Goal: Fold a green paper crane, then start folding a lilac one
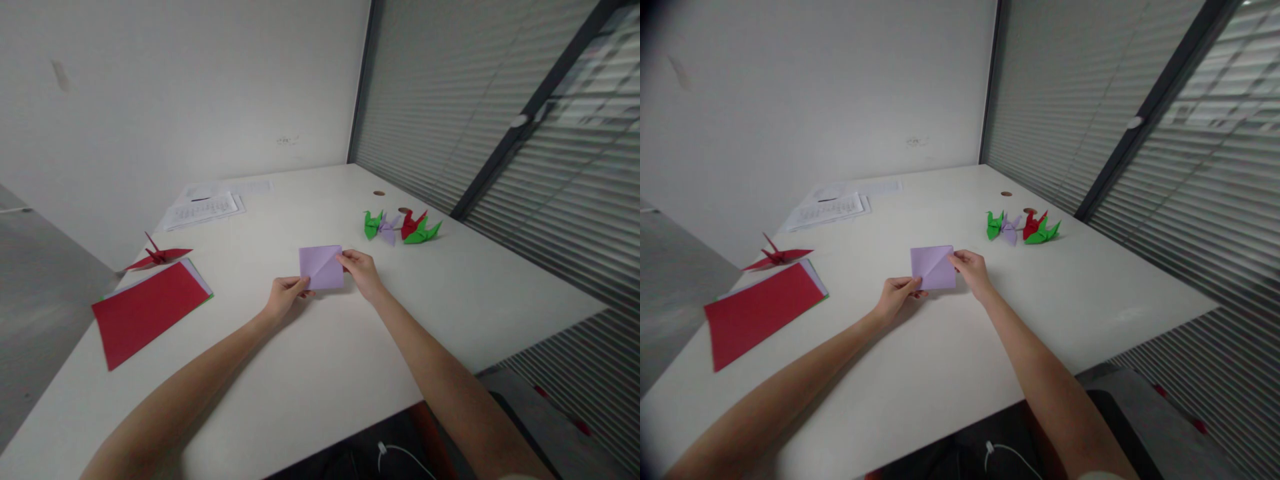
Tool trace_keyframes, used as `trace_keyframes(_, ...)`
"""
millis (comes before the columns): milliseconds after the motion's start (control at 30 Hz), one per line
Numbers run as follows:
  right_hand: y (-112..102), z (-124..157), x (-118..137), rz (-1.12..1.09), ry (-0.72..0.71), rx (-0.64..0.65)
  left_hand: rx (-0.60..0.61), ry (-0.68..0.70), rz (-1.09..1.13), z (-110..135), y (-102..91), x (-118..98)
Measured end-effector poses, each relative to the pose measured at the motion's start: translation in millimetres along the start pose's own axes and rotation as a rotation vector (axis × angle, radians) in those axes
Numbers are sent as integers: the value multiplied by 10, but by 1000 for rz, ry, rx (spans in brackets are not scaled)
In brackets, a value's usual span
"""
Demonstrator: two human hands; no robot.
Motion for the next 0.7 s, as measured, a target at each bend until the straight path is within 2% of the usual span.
trace_keyframes(333, -38, 3, 33, 29, -17, -57, 102, 42, -137, 6, 81, 2)
trace_keyframes(700, -45, 1, 5, 17, -13, -51, 90, 42, -113, 1, 71, 19)
Point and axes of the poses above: each hand's wrist, its own z-axis away from the middle knuckle, its own y-axis out of the palm, x = y × z, the point moved 8 cm from there along -z, towards the middle knuckle, and after that the axes turned 4 degrees about -y, right-handed, at the moved point
